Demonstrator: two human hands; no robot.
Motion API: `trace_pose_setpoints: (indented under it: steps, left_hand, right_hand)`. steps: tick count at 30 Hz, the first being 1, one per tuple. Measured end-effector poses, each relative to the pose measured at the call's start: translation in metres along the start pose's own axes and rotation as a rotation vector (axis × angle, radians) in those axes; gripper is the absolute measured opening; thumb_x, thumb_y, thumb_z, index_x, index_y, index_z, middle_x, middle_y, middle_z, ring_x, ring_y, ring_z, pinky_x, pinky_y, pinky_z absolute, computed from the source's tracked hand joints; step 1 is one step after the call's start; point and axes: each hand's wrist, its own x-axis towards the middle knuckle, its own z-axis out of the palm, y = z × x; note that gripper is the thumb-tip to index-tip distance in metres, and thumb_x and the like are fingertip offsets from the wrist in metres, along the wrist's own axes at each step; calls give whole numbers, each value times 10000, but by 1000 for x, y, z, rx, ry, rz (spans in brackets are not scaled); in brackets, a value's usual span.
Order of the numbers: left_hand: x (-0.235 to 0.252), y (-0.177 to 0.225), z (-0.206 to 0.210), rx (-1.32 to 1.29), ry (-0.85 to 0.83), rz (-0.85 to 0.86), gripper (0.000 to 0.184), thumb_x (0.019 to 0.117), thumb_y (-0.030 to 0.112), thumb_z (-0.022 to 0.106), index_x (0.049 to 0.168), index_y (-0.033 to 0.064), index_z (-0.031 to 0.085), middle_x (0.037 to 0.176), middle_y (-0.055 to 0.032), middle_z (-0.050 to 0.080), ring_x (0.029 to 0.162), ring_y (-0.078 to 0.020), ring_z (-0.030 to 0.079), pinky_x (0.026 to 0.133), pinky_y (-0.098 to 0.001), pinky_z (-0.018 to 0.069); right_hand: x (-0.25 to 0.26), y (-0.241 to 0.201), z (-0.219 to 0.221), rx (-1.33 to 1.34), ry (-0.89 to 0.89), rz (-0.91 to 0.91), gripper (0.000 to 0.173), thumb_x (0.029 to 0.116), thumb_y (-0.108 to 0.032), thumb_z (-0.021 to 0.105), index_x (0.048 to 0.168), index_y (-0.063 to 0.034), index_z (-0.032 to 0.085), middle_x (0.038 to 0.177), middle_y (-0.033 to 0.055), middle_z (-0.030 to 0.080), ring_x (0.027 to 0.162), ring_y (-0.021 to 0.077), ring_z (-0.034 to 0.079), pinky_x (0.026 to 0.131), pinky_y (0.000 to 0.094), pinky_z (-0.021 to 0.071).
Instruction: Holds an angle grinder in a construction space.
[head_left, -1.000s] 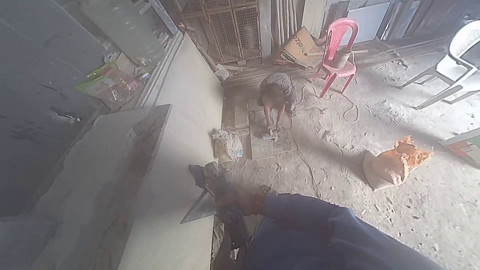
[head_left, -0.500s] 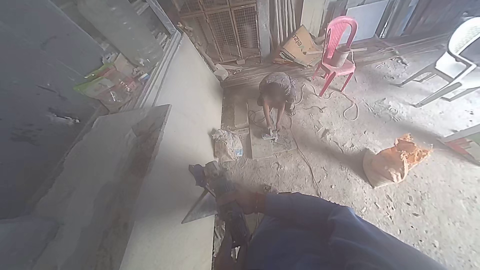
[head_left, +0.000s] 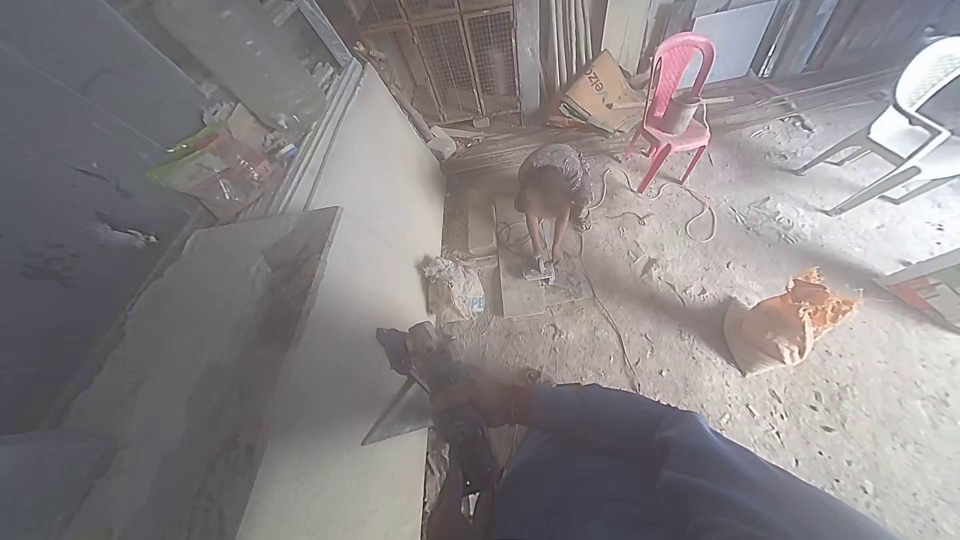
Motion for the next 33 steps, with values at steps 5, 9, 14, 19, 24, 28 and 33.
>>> trace_pose_setpoints:
  steps: [5,9,14,19,24,28,33]
  left_hand:
    - [3,-15,2,-38,-47,-54,543,977,169,652,1426,-102,510,1272,-214,681,1156,-209,681,1027,-360,525]
    - [9,-40,19,102,38,-35,490,961,249,689,1303,-96,622,1154,-162,739,1063,-161,723,945,-271,578]
    - [5,-29,13,-56,46,51,522,930,134,666,1333,-173,540,1168,-247,703,1053,-196,714,957,-338,566]
    - [27,91,-32,-15,-209,-332,476,1011,122,580,1393,-154,509,1339,-261,627,1248,-260,625,1098,-361,457]
    - [12,3,12,116,181,207,478,1001,261,599,1193,-176,637,1048,-224,741,975,-171,736,890,-205,558]
    - [7,1,-2,-40,-52,-75,531,959,129,653,1376,-170,518,1258,-283,666,1161,-267,677,1033,-367,518]
    - [43,46,-13,-1,-299,-766,465,978,35,654,1427,-10,543,1421,-66,600,1282,-69,547,1108,-227,392]
  right_hand:
    - [1,-1,0,11,-2,-9,270,831,-175,674,1062,-85,570,789,59,701,691,185,705,673,370,614]
    - [2,0,-3,12,-3,-16,288,832,-175,687,1078,-76,571,801,68,704,696,192,707,674,375,618]
    - [2,0,-4,13,-8,-9,275,832,-194,685,1062,-86,580,807,57,711,706,180,708,686,372,612]
    - [1,-3,-4,12,-5,-4,266,833,-202,678,1055,-93,582,797,51,707,700,175,704,684,364,609]
    - [1,-4,-3,12,8,-7,278,833,-177,676,1074,-84,573,791,57,706,683,178,703,667,364,613]
    - [0,-6,-1,14,14,2,251,835,-164,671,1055,-84,581,791,55,706,687,178,703,672,368,612]
    - [3,-2,-5,20,-3,-11,267,825,-178,687,1053,-86,583,790,55,698,687,179,699,667,365,610]
